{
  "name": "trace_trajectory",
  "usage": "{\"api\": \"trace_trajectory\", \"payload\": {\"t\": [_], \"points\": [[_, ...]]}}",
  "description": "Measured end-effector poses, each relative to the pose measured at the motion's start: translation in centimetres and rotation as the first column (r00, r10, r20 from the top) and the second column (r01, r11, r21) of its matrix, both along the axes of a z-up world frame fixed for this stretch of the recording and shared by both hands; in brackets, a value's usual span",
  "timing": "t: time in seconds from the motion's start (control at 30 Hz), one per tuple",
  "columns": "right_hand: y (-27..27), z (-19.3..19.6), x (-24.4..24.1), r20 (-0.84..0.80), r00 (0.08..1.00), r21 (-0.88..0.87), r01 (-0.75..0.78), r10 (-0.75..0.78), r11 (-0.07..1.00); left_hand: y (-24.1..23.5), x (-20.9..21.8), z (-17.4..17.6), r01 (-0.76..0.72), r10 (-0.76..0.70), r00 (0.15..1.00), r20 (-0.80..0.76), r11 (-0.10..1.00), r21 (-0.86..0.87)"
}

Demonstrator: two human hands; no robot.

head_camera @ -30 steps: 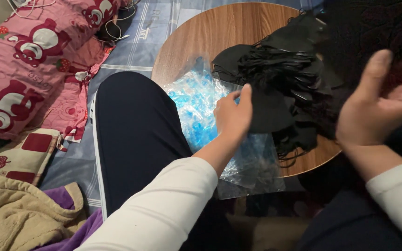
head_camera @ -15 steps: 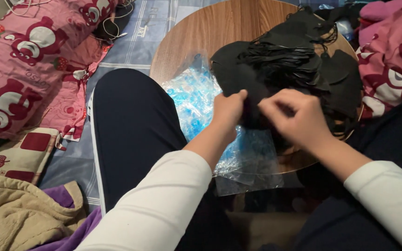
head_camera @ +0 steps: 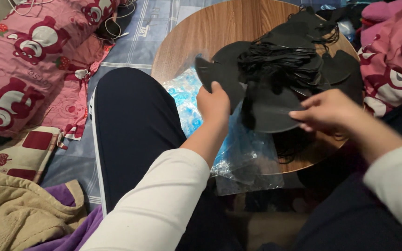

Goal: Packaging black fabric pieces into a clear plastic bag on a small wooden table while sitting on a bed.

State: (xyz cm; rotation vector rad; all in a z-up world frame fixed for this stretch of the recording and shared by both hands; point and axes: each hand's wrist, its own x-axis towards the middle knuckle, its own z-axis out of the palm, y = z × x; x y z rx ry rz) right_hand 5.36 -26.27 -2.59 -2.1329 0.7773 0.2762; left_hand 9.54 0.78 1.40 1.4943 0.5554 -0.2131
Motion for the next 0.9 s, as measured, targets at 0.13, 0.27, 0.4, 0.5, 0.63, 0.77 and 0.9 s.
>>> {"api": "trace_trajectory", "payload": {"t": [0.13, 0.27, 0.4, 0.5, 0.63, 0.77, 0.9], "points": [[-3.7, 4.7, -1.8, -0.229, 0.965, 0.368, -0.035, 0.127, 0.929, -0.3, 1.1, -2.4, -0.08, 0.081, 0.997, -0.02, 0.996, 0.05], [-6.4, 5.4, -3.4, -0.137, 0.988, 0.407, -0.011, 0.073, 0.913, -0.1, 0.5, -1.5, -0.097, 0.097, 0.995, -0.002, 0.995, 0.016], [-7.4, 4.3, -3.5, 0.217, 0.973, 0.458, -0.032, -0.077, 0.888, -0.2, 0.0, -0.4, -0.049, 0.049, 0.999, -0.009, 0.998, -0.04], [-4.4, 5.6, -3.4, 0.38, 0.914, 0.415, -0.03, -0.143, 0.909, -0.6, -0.2, -0.6, 0.024, -0.021, 0.999, 0.035, 0.996, -0.091], [0.9, 7.8, -2.9, 0.21, 0.977, 0.192, -0.003, -0.038, 0.981, -0.6, -0.8, 0.1, 0.126, -0.125, 0.992, 0.023, 0.987, -0.102], [-2.4, 3.0, -1.1, 0.227, 0.967, 0.058, 0.108, -0.118, 0.992, -0.6, -0.9, 0.3, 0.123, -0.126, 0.992, -0.01, 0.984, -0.129], [-7.0, -0.2, -0.4, 0.179, 0.969, -0.589, -0.031, 0.168, 0.807, -0.5, -0.8, 0.3, 0.118, -0.122, 0.992, -0.032, 0.986, -0.118]]}}
